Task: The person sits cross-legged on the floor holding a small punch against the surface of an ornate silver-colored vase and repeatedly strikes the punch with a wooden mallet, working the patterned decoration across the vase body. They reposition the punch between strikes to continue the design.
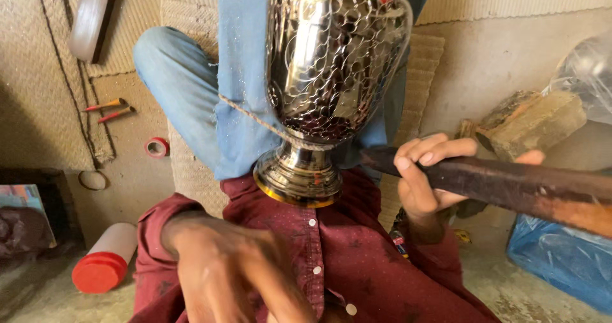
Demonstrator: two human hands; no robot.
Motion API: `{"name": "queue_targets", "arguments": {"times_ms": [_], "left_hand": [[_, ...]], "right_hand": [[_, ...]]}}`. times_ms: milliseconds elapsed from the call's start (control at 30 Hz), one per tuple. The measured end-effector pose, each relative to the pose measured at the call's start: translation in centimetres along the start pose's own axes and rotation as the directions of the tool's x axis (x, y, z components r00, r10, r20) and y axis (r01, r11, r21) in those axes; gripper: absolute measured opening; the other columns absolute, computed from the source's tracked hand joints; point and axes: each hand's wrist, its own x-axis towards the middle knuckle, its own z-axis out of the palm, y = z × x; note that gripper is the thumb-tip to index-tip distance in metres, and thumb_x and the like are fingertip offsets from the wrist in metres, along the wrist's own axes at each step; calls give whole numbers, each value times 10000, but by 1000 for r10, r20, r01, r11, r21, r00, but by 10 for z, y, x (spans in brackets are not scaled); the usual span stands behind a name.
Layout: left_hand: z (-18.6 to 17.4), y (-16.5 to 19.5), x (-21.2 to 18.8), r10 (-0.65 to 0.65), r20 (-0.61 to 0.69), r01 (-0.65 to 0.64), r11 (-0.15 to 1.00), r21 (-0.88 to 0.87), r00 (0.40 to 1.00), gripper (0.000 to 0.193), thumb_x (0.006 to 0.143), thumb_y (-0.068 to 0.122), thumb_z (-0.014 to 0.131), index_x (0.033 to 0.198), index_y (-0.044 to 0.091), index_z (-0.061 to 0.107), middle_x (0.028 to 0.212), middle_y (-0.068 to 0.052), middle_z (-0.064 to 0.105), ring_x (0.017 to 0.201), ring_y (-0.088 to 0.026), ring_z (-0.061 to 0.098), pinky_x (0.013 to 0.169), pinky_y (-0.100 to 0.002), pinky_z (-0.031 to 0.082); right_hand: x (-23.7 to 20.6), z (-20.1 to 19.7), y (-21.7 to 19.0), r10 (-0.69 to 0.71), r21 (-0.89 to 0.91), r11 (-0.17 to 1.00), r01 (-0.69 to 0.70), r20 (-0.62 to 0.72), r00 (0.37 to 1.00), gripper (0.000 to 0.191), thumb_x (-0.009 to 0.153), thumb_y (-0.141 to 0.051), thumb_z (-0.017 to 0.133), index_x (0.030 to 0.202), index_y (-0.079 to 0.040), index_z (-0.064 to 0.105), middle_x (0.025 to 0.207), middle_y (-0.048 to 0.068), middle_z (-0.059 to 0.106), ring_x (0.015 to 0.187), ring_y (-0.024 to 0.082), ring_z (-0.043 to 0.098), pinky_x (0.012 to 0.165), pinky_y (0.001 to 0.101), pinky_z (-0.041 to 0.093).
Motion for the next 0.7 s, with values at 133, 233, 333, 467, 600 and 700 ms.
{"name": "queue_targets", "arguments": {"times_ms": [133,233,333,467,600,700], "left_hand": [[15,-17,2,37,47,-38,999,23,998,313,1103,208,546,848,63,436,860,-146,522,672,-354,561,594,-439,431],[16,-23,0,-28,42,26,999,47,999,234,1062,140,558,849,68,496,849,-111,559,672,-335,604,575,-432,458],[20,-25,-5,-102,-17,102,995,5,995,175,1045,75,520,872,46,530,872,-103,606,676,-303,627,563,-412,482],[24,-29,-7,-143,-29,141,988,-59,989,184,1057,112,533,888,41,520,881,-92,607,701,-289,632,610,-379,494],[21,-33,-1,-19,68,16,999,47,997,158,1038,71,570,887,35,541,938,-130,616,682,-290,636,606,-386,493],[20,-27,8,-142,1,133,929,345,990,86,905,-23,581,873,-91,621,1065,-262,747,556,-277,637,479,-381,457]], "right_hand": [[-7,13,11,31,95,995,-31,-3,1000,404,866,193,621,1119,-70,448,874,60,515,698,151,531,641,291,512],[-8,16,18,-30,26,999,30,-10,1000,391,839,166,636,1092,-64,447,927,50,482,673,131,529,611,278,524],[-8,15,25,-42,4,999,42,-9,999,358,846,142,628,1091,-54,454,925,51,493,657,120,527,612,273,532],[-6,13,29,-26,-7,1000,27,26,999,307,878,102,610,1100,-47,460,917,81,530,721,165,559,703,301,552],[-8,13,30,27,-10,1000,-26,44,999,261,889,89,614,1066,-31,464,939,98,537,815,173,575,753,304,555],[-10,15,32,41,-44,998,-35,140,989,267,953,93,606,1150,-42,487,972,130,568,857,201,602,829,333,551]]}}
